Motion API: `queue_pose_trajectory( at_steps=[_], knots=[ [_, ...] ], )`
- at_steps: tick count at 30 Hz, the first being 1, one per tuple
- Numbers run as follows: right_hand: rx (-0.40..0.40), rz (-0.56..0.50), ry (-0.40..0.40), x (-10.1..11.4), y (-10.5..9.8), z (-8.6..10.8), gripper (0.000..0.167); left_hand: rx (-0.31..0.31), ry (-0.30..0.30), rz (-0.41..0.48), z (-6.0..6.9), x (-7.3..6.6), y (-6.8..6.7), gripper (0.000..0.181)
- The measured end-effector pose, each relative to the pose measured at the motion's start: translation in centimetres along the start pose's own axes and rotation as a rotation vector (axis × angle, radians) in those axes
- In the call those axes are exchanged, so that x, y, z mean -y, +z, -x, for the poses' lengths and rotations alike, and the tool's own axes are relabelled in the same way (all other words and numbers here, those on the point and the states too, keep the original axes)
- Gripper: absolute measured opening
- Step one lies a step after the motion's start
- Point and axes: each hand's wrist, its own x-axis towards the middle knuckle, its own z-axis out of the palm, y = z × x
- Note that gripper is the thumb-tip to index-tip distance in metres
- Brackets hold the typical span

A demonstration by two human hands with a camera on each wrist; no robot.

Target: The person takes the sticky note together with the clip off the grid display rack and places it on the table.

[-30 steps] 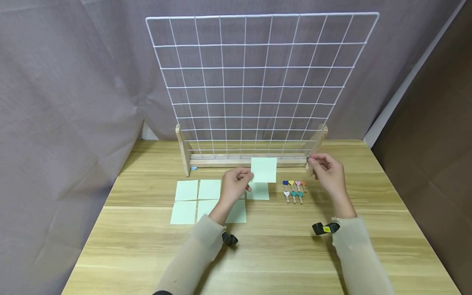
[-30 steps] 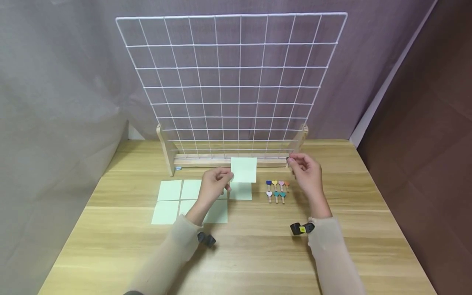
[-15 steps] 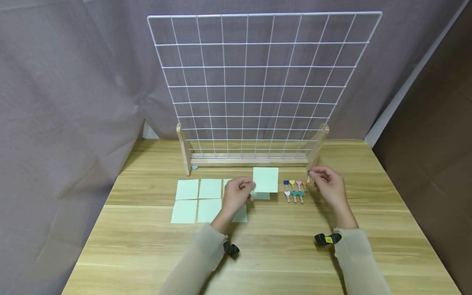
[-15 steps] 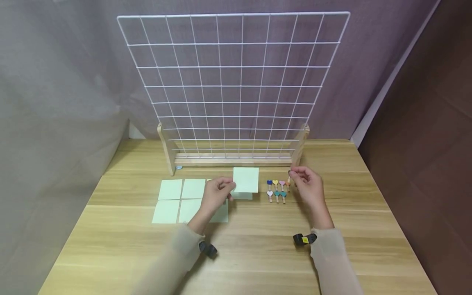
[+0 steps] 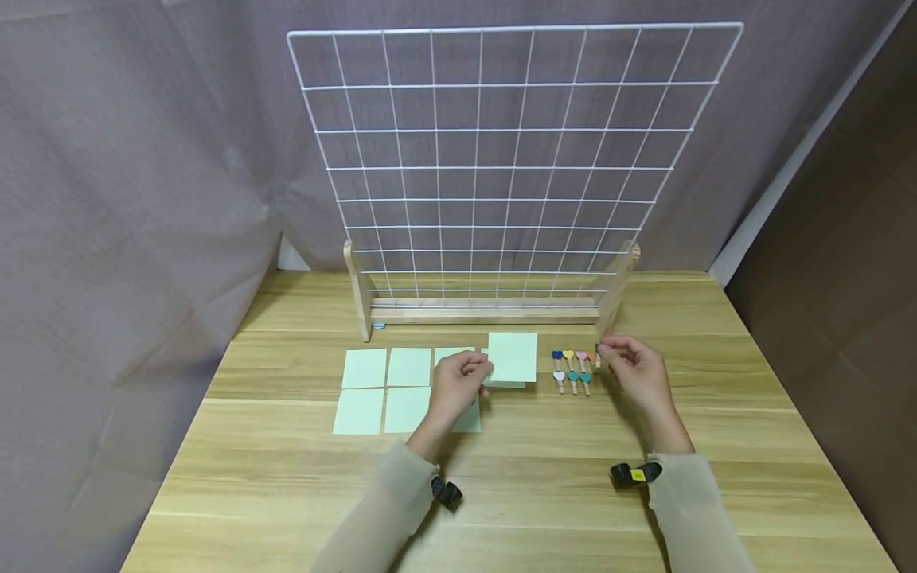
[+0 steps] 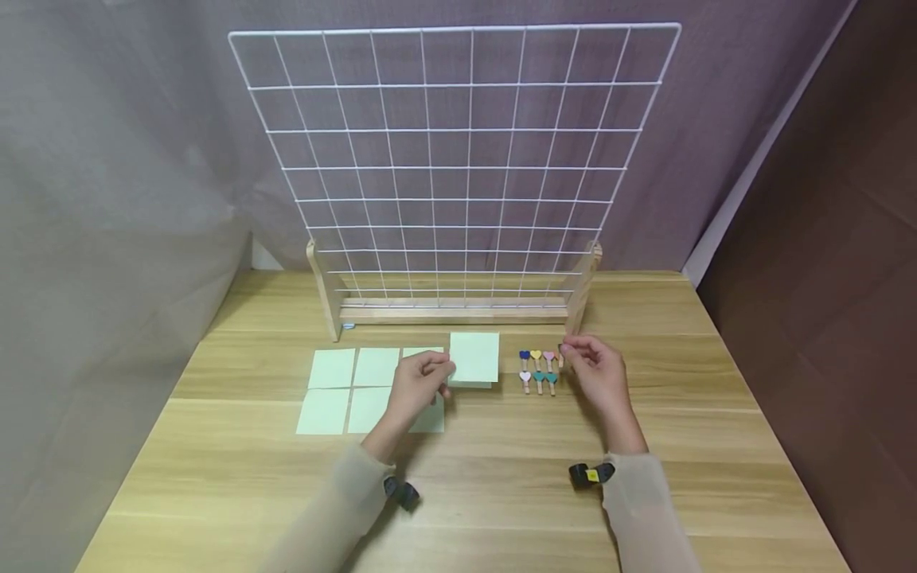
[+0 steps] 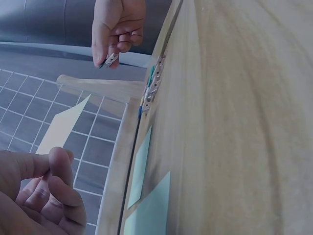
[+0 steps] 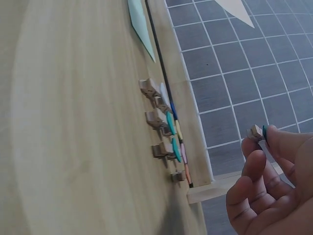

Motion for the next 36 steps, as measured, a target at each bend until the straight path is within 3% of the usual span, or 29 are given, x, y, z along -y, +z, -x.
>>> queue_pose_trajectory(
  at_steps=[4, 10, 29, 36],
  knots=[
    [0.017, -0.024, 0.057, -0.4, 0.0, 0.1, 0.034, 0.004, -0.01, -0.009, 0.3, 0.3, 0.0, 0.017],
    [0.012, -0.05, 0.037, -1.1, 0.0, 0.0, 0.034, 0.017, -0.024, -0.032, 1.0, 0.8, 0.1, 0.017],
    [0.066, 0.077, 0.113, -2.9, -0.1, 0.3, 0.035, 0.026, -0.094, 0.0, 2.9, 2.3, 0.9, 0.016],
    [0.077, 0.079, 0.13, -3.0, -0.2, 0.4, 0.036, 0.026, -0.11, -0.009, 3.4, 2.4, 0.8, 0.017]
  ],
)
